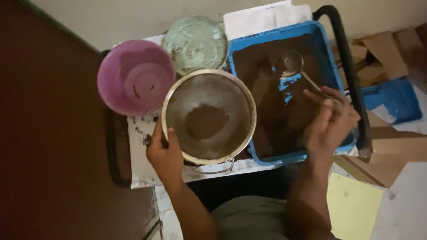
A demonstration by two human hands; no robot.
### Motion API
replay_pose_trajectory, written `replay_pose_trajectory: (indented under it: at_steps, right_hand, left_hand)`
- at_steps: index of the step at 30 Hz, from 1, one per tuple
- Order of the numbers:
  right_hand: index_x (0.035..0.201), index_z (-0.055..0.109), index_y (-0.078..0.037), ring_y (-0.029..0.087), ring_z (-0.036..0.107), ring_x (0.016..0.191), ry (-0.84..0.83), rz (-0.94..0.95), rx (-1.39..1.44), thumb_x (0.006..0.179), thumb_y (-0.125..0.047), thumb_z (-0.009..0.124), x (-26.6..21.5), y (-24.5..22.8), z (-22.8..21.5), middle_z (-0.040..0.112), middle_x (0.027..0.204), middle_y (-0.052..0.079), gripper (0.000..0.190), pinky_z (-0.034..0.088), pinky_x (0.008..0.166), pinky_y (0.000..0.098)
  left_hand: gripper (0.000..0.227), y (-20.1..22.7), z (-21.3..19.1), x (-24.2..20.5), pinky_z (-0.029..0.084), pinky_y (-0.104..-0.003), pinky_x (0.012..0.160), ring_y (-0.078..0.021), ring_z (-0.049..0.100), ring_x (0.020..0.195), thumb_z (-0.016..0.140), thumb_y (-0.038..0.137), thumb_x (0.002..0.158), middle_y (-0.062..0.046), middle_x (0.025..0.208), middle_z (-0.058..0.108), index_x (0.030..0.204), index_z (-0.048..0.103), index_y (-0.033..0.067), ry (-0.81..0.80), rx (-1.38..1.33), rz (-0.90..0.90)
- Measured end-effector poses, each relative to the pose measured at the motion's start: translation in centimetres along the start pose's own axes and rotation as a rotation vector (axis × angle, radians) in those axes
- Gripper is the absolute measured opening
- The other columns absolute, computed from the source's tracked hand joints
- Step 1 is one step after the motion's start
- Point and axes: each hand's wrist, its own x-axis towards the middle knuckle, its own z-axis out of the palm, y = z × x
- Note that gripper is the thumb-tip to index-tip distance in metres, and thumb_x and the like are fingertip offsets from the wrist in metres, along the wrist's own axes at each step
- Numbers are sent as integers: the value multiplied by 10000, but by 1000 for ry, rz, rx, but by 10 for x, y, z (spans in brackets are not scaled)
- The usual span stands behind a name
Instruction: Using a spoon to press and stir coffee grounds through a sieve to ensure a fine and consistent texture.
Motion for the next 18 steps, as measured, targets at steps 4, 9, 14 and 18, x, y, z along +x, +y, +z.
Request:
replay_pose_trajectory:
  at_steps: [4, 9, 14, 18]
  right_hand:
    - [1249, 515, 176, 435, 700, 1018, -34, -28, 203, 1182, -145, 382, -7, -34, 1, 555, 1211, 309, 353, 572, 971, 458]
    - [1168, 600, -44, 186, 566, 1013, -68, -190, 197, 1094, -172, 426, -21, -52, 10, 736, 1196, 175, 229, 296, 1102, 391]
    - [1183, 615, -20, 231, 558, 1077, -33, -156, 153, 1163, -235, 412, -20, -43, 10, 714, 1224, 183, 297, 352, 1112, 405]
    - [1240, 645, 33, 264, 510, 1110, 52, -84, -9, 1214, -268, 344, -11, -34, 5, 738, 1081, 162, 427, 391, 1097, 414]
  left_hand:
    - [403, -8, 0, 1, 444, -265, 570, -133, 514, 609, 651, 69, 929, -62, 754, 679, 1325, 674, 1, 65, 94, 55]
    - [446, 3, -2, 2, 384, -251, 509, -103, 415, 541, 623, 41, 906, -29, 661, 623, 1345, 686, 93, 13, 89, -3]
    - [451, 4, -2, 1, 463, -260, 585, -124, 525, 612, 611, 42, 896, -67, 763, 696, 1339, 681, 89, 15, 78, 14]
    - [430, -3, 0, 0, 459, -256, 580, -123, 514, 625, 642, 15, 923, -63, 800, 697, 1350, 672, 51, 26, 47, -12]
